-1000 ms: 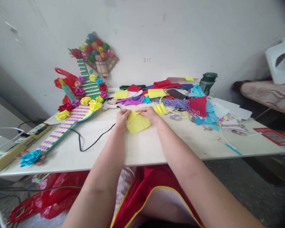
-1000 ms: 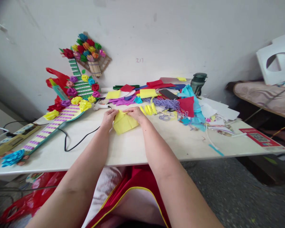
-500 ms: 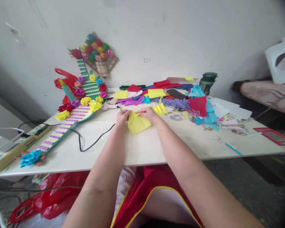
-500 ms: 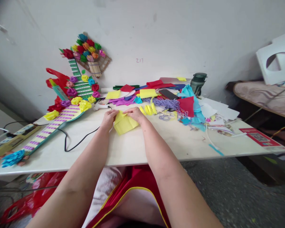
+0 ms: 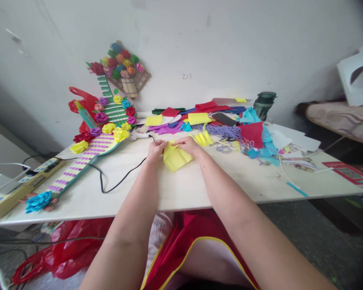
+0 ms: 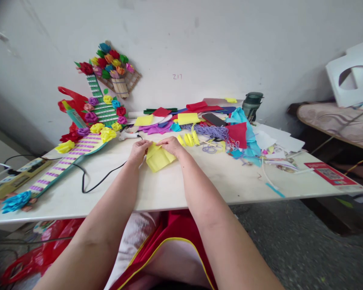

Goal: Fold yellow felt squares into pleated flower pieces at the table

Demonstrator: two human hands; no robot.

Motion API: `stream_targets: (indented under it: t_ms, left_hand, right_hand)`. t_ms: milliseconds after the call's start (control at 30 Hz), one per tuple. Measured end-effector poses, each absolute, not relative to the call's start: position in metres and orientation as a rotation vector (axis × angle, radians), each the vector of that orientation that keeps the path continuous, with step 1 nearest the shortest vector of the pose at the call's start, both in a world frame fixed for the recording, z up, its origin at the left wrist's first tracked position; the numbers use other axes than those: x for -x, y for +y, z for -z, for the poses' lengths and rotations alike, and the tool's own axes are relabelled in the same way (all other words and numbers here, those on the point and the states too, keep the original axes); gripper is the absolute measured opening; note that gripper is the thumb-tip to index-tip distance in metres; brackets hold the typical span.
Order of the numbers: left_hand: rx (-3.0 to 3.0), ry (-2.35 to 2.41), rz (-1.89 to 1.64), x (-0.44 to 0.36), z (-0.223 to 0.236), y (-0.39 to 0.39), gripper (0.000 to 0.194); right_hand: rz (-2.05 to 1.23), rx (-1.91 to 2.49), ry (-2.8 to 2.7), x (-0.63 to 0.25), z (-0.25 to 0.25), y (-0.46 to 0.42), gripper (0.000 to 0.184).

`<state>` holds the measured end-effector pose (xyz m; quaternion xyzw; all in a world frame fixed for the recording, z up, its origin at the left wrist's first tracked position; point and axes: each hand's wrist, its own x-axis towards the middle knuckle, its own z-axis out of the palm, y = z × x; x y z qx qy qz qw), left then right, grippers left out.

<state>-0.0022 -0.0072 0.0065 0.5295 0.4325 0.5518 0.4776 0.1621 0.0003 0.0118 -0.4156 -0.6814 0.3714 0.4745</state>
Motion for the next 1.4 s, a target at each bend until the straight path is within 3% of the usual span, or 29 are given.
stream_targets:
  t_ms: [367, 500, 1000, 1400]
  left_hand:
    - [-1.373, 1.062, -1.358, 0.0012, -0.0084, -0.0093, 0.033]
    - [-1.406, 1.054, -1.366, 0.0006, -0.0085, -0.0091, 0.036]
    - [-1.425, 0.932, -1.363, 0.0006, -0.0046, -0.0067, 0.035]
    - [-1.364, 0.908, -1.272, 0.0033, -0.0038, -0.0067, 0.038]
  right_hand:
    - [-0.993, 0.871, -1.591, -0.172, -0.0158, -0.0012, 0.023]
    - [-1.084, 0.949, -1.473, -0.1686, -0.0112, 0.0022, 0.014]
    - [-1.314, 1.06, -1.402, -0.1667, -0.0119, -0.0044, 0.011]
    - [-1.301, 1.084, -1.323, -0.1641, -0.0146, -0.0072, 0.025]
